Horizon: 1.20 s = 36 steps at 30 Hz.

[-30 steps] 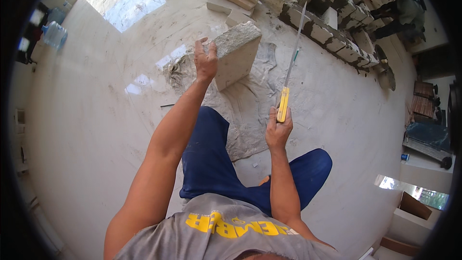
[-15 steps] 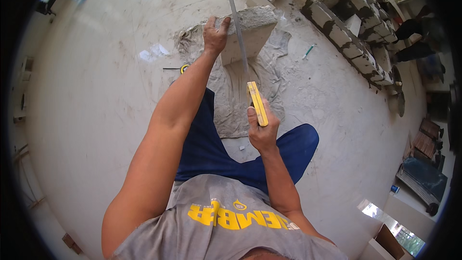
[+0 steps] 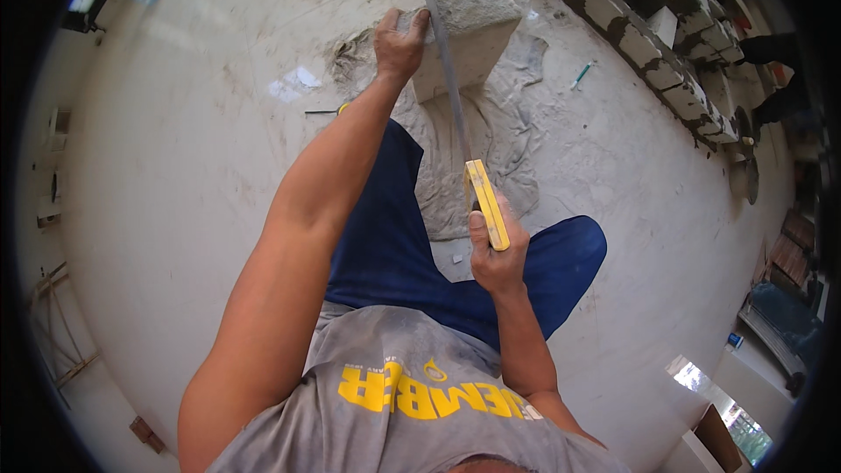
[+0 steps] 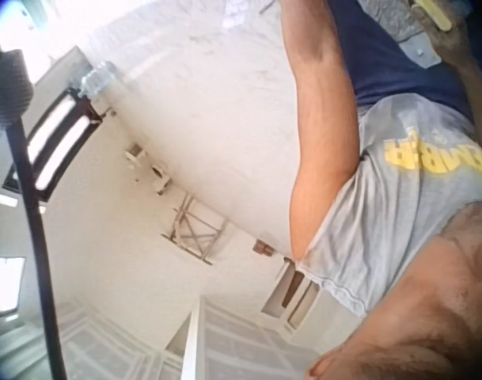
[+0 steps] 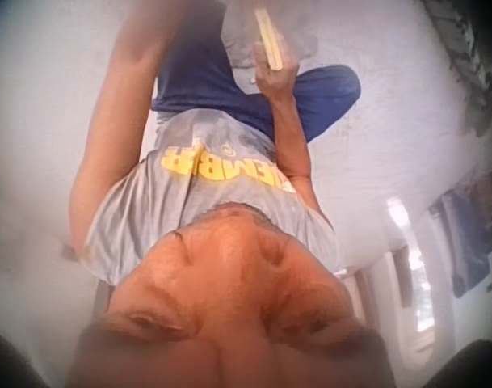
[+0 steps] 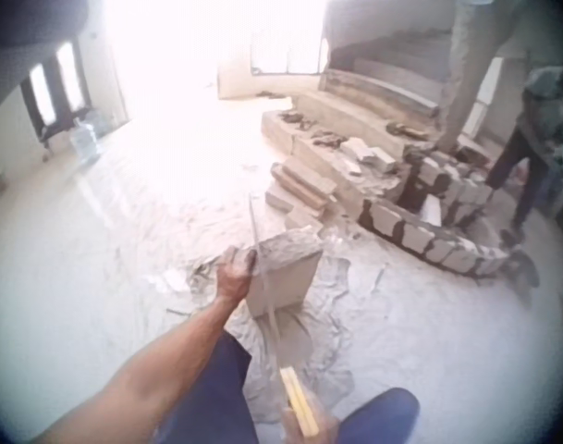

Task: The person measures a brick with a tape measure, marks it, and then cuts through it using a hand saw while holding it steady on the floor.

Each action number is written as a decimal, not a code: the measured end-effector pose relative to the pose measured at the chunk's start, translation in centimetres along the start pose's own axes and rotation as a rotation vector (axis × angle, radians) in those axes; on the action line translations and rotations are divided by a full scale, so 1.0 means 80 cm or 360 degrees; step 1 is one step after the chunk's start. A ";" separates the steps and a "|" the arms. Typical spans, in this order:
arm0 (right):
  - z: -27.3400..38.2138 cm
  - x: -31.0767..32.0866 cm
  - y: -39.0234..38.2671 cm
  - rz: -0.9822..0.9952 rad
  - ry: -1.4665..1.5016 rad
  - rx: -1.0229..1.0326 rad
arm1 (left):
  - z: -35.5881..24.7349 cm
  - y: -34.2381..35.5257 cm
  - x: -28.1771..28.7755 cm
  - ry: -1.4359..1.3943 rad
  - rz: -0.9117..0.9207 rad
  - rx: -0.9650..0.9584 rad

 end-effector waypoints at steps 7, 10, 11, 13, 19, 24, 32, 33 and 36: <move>0.022 -0.018 0.033 -0.0059 -0.0181 -0.0044 | -0.008 -0.007 -0.002 0.0101 -0.0033 0.0004; 0.023 -0.004 -0.024 -0.0058 -0.0203 -0.0076 | 0.001 -0.006 0.004 0.0099 -0.0048 0.0017; 0.024 -0.001 -0.039 -0.0069 -0.0186 -0.0049 | -0.003 -0.009 0.002 0.0023 -0.0060 0.0013; 0.027 0.006 -0.052 -0.0073 -0.0158 0.0007 | -0.009 0.000 -0.004 -0.0027 -0.0088 -0.0011; 0.065 -0.018 0.096 0.0021 -0.0105 -0.0113 | -0.013 -0.001 -0.002 0.0043 0.0078 0.0144; 0.064 -0.023 0.087 -0.0030 -0.0078 -0.0074 | -0.003 0.026 -0.007 0.0170 0.0064 0.0620; 0.059 0.034 0.008 0.0026 -0.0105 -0.0135 | -0.023 0.014 -0.014 0.0236 -0.0026 0.0590; 0.063 0.048 -0.021 0.0007 -0.0106 -0.0098 | -0.018 0.011 -0.011 0.0263 -0.0052 0.0539; 0.069 0.045 -0.003 -0.0006 -0.0071 -0.0036 | -0.006 0.006 -0.004 0.0327 -0.0099 0.0407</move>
Point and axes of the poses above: each hand's wrist, its own y-axis towards the middle knuckle, its own x-axis out of the back of the hand, z = x × y, the point moved 3 cm from there along y, towards the middle knuckle, and after that the axes turned 7 degrees about -x, right-handed, at the moved point
